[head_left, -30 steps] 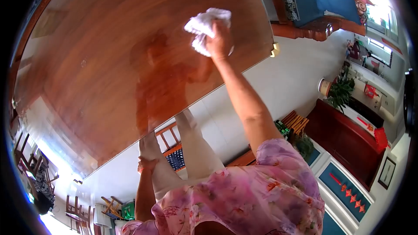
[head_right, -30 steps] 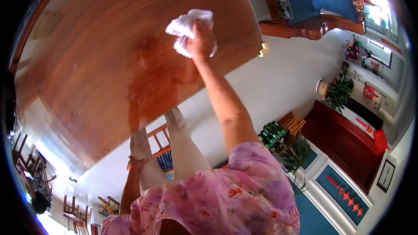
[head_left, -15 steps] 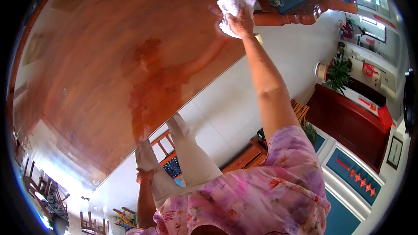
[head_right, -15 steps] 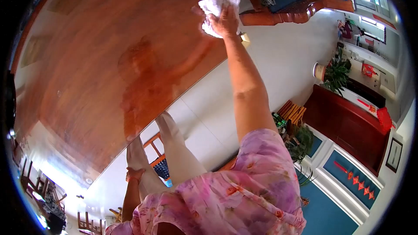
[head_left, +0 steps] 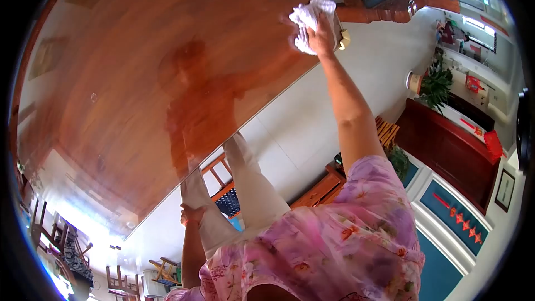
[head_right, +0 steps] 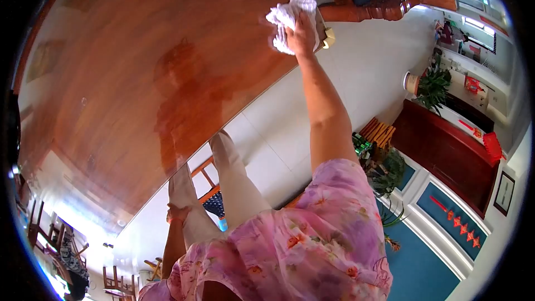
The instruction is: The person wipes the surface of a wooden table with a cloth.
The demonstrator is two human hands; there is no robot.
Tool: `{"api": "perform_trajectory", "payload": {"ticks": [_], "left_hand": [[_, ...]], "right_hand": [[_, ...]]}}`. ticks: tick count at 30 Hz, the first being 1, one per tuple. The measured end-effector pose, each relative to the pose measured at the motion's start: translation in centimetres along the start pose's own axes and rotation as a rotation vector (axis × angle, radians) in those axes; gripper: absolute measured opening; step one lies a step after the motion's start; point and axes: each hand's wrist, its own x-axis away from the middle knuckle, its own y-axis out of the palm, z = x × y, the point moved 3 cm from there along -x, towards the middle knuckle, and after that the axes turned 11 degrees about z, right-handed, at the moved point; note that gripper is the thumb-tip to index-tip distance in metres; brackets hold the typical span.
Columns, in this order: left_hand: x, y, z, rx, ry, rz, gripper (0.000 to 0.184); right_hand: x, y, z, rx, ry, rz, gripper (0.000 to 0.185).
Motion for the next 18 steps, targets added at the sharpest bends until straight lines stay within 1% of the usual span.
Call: {"api": "perform_trajectory", "payload": {"ticks": [4,5,6,8,9,10,11,12,13,14,15,16,17,18], "left_hand": [[-0.6,-0.6,-1.7,0.051,0.019,0.001,0.114],[-0.9,-0.7,-2.2,0.057,0.029,-0.004,0.113],[-1.3,-0.7,-2.8,0.064,0.041,-0.007,0.113],[-1.8,-1.1,-3.8,0.086,0.065,-0.014,0.11],[-1.8,-1.5,-4.3,0.103,0.077,-0.018,0.108],[-1.9,-1.8,-4.8,0.119,0.089,-0.021,0.106],[-2.1,-1.9,-5.3,0.135,0.102,0.0,0.103],[-2.2,-1.9,-5.7,0.148,0.115,0.019,0.1],[-2.4,-1.8,-6.1,0.16,0.128,0.038,0.097],[-2.5,-2.1,-6.3,0.179,0.139,0.017,0.095],[-2.5,-2.5,-6.5,0.194,0.147,-0.007,0.092],[-2.4,-2.7,-7.1,0.204,0.153,-0.034,0.09],[-2.1,-2.8,-7.6,0.215,0.154,-0.032,0.089],[-1.8,-3.0,-7.5,0.229,0.159,-0.027,0.087]], "right_hand": [[6.0,-0.7,-4.7,0.03,0.006,0.024,0.063],[7.4,-1.5,-7.2,-0.038,0.071,-0.018,0.07],[9.4,-1.7,-9.4,-0.035,0.021,0.017,0.072],[13.5,-1.6,-14.2,-0.073,0.049,0.015,0.077],[15.4,-1.7,-17.3,-0.066,0.013,0.001,0.08],[17.6,-1.6,-20.4,-0.075,0.052,-0.051,0.081],[19.9,-1.3,-23.5,-0.128,0.077,-0.036,0.081],[21.3,-2.1,-27.7,-0.142,-0.003,0.021,0.078],[22.4,-2.7,-32.0,-0.11,0.013,-0.042,0.07],[23.8,-2.6,-35.7,-0.352,0.06,-0.143,0.062],[25.2,-2.6,-39.6,-0.408,-0.012,-0.161,0.048],[26.3,-3.5,-44.0,-0.329,-0.123,-0.314,0.044],[28.4,-3.3,-47.2,-0.437,-0.288,-0.341,0.041],[29.4,-3.9,-50.1,-0.425,-0.412,-0.39,0.038]]}}
